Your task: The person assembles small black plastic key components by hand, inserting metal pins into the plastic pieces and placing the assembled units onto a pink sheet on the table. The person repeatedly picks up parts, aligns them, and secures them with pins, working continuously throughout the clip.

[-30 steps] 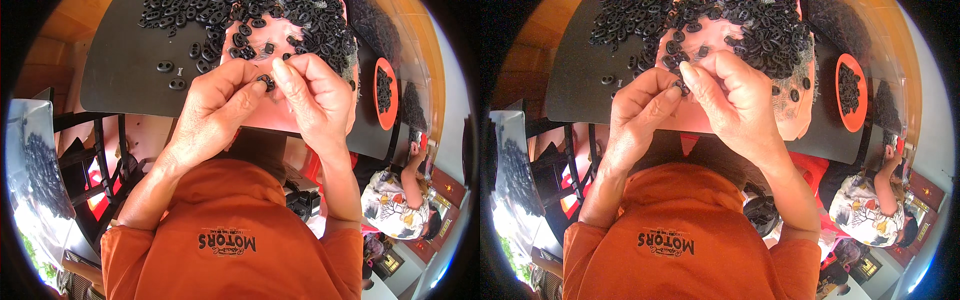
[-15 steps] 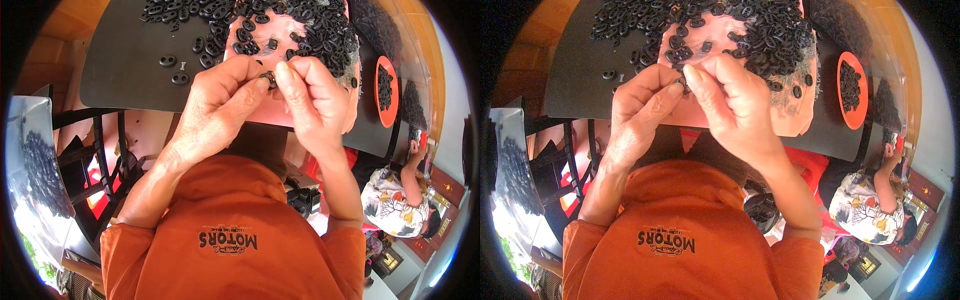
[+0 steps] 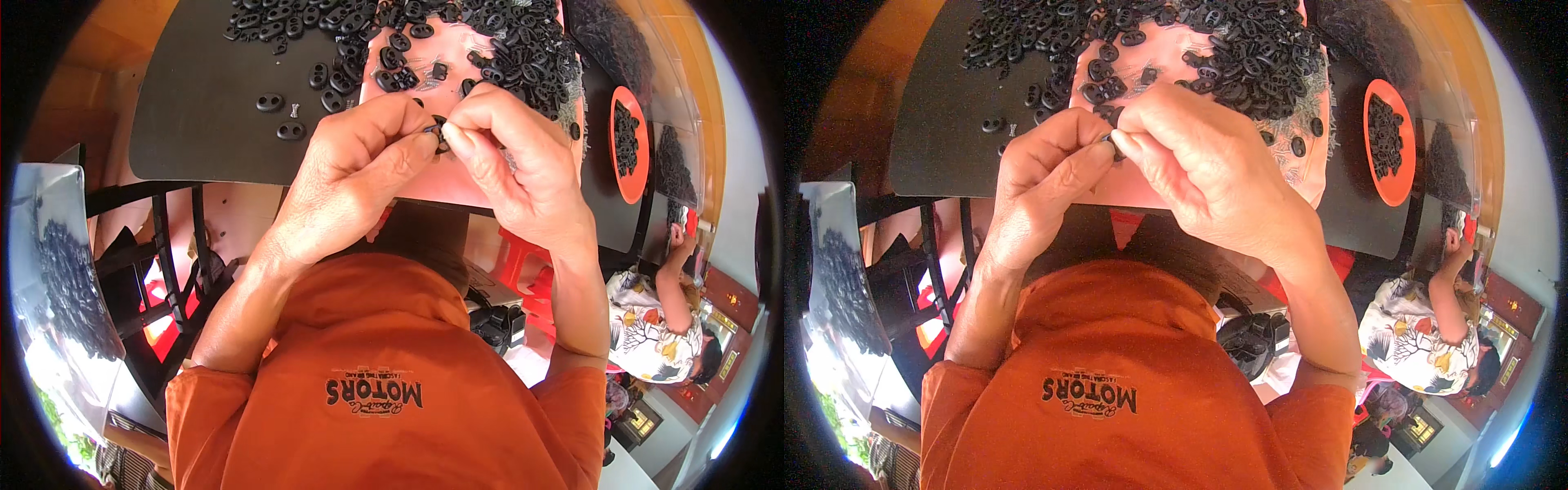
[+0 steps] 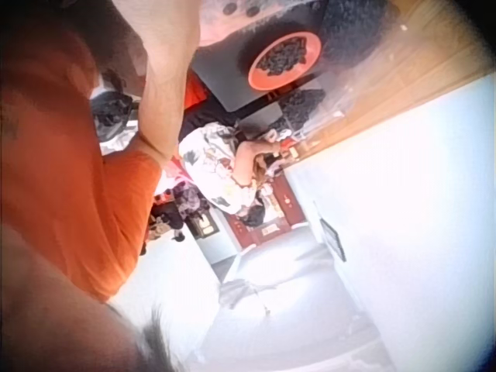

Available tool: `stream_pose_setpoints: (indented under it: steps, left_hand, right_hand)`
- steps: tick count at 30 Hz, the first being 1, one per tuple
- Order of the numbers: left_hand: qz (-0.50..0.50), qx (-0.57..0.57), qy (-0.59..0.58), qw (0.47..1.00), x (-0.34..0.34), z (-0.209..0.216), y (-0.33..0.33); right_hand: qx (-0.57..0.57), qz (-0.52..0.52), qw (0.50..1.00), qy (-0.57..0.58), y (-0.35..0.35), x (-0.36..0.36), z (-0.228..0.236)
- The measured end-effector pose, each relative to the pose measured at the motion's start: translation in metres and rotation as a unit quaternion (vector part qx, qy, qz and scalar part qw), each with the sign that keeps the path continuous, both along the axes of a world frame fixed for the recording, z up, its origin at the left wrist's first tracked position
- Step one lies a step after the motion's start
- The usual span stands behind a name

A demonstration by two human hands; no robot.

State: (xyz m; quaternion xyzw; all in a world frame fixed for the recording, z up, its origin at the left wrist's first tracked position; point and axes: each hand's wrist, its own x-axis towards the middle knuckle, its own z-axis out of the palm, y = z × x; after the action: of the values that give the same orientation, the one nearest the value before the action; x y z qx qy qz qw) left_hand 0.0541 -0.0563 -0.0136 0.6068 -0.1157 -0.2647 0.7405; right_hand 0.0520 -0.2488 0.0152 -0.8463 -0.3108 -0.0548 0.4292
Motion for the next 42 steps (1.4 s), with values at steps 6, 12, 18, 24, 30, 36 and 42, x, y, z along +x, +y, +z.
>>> stream_pose_setpoints:
  steps: [6, 12, 18, 24, 30, 36, 42]
  left_hand:
    - [0.033, -0.027, -0.029, 0.999, -0.004, -0.004, -0.005]
    - [0.025, -0.021, -0.139, 0.99, -0.002, -0.014, -0.007]
    - [0.026, -0.023, -0.109, 0.993, -0.003, -0.01, -0.008]
    - [0.034, -0.018, -0.113, 0.993, 0.0, -0.011, -0.008]
    - [0.037, 0.011, -0.102, 0.994, 0.0, -0.009, -0.01]
    - [0.047, 0.013, -0.118, 0.992, -0.001, -0.009, -0.009]
    - [0.058, -0.007, -0.101, 0.993, -0.002, -0.011, -0.007]
  right_hand:
    - [0.055, -0.079, 0.989, 0.112, 0.012, -0.013, 0.003]
    - [0.013, -0.088, 0.994, 0.069, 0.013, -0.019, 0.002]
    - [0.023, -0.044, 0.99, 0.128, 0.002, -0.014, 0.005]
    - [-0.147, -0.043, 0.986, -0.07, -0.019, 0.058, 0.004]
    - [-0.341, -0.083, 0.932, -0.09, 0.001, 0.091, -0.015]
    - [-0.296, -0.047, 0.952, -0.066, -0.016, 0.086, -0.013]
    - [-0.238, -0.024, 0.971, 0.031, -0.018, 0.087, -0.005]
